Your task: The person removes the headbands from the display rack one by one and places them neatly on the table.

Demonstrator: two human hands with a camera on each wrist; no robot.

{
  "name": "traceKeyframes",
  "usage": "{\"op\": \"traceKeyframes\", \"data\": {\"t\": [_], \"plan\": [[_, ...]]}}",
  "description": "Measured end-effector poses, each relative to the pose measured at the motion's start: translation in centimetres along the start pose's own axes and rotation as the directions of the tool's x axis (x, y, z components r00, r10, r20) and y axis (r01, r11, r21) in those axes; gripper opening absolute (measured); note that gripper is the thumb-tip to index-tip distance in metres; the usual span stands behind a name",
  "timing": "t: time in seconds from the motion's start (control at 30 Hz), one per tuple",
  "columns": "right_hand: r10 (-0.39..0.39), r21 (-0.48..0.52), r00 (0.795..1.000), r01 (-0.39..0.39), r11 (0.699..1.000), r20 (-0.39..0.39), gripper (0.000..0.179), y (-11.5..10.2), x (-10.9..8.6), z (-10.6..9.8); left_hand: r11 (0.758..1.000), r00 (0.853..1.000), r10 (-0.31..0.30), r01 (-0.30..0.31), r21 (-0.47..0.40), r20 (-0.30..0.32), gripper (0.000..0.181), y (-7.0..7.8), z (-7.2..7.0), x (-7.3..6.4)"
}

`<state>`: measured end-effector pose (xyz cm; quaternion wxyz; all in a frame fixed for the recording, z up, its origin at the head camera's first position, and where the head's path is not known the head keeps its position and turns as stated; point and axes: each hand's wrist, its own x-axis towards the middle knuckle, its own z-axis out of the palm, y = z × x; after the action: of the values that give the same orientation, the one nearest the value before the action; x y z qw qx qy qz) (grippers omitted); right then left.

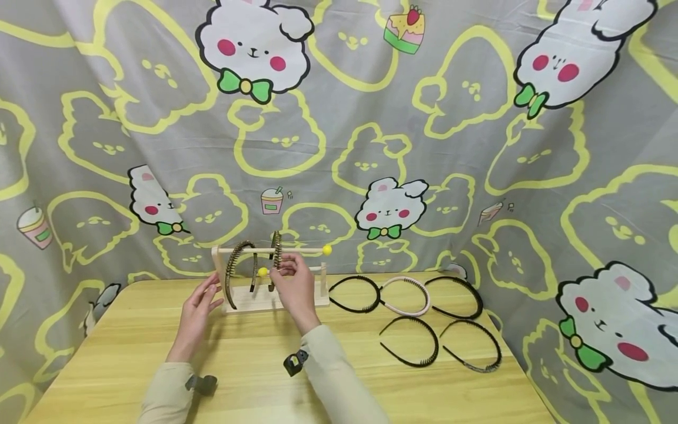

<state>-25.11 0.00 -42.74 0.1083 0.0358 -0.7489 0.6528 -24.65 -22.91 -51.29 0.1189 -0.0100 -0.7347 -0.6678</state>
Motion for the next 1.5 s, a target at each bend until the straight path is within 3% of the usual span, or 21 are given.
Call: {"op": "traceKeyframes", "data": {"t": [0.33,1.2,1.5], "plan": [[0.049,0.198,0.996,-0.033,0.98,-0.076,0.035,-0.2,0.2,-3.8,1.0,1.0,0.003,-0.003,0.002,0.004,0.052,0.0,0.1,-0.2],[0.085,0.365,0.986,-0.027,0.931,-0.142,0.034,0.5,-2.3,-11.0,1.0,1.0,-0.013,0.014,-0.026,0.026,0.052,-0.2,0.0,-0.2],[0.134,0.35,0.98,-0.077,0.934,-0.144,0.031,2.2,-4.1,-13.1,1.0,1.0,-0.008,0.009,-0.016,0.022,0.051,-0.1,0.0,-0.2]]}}
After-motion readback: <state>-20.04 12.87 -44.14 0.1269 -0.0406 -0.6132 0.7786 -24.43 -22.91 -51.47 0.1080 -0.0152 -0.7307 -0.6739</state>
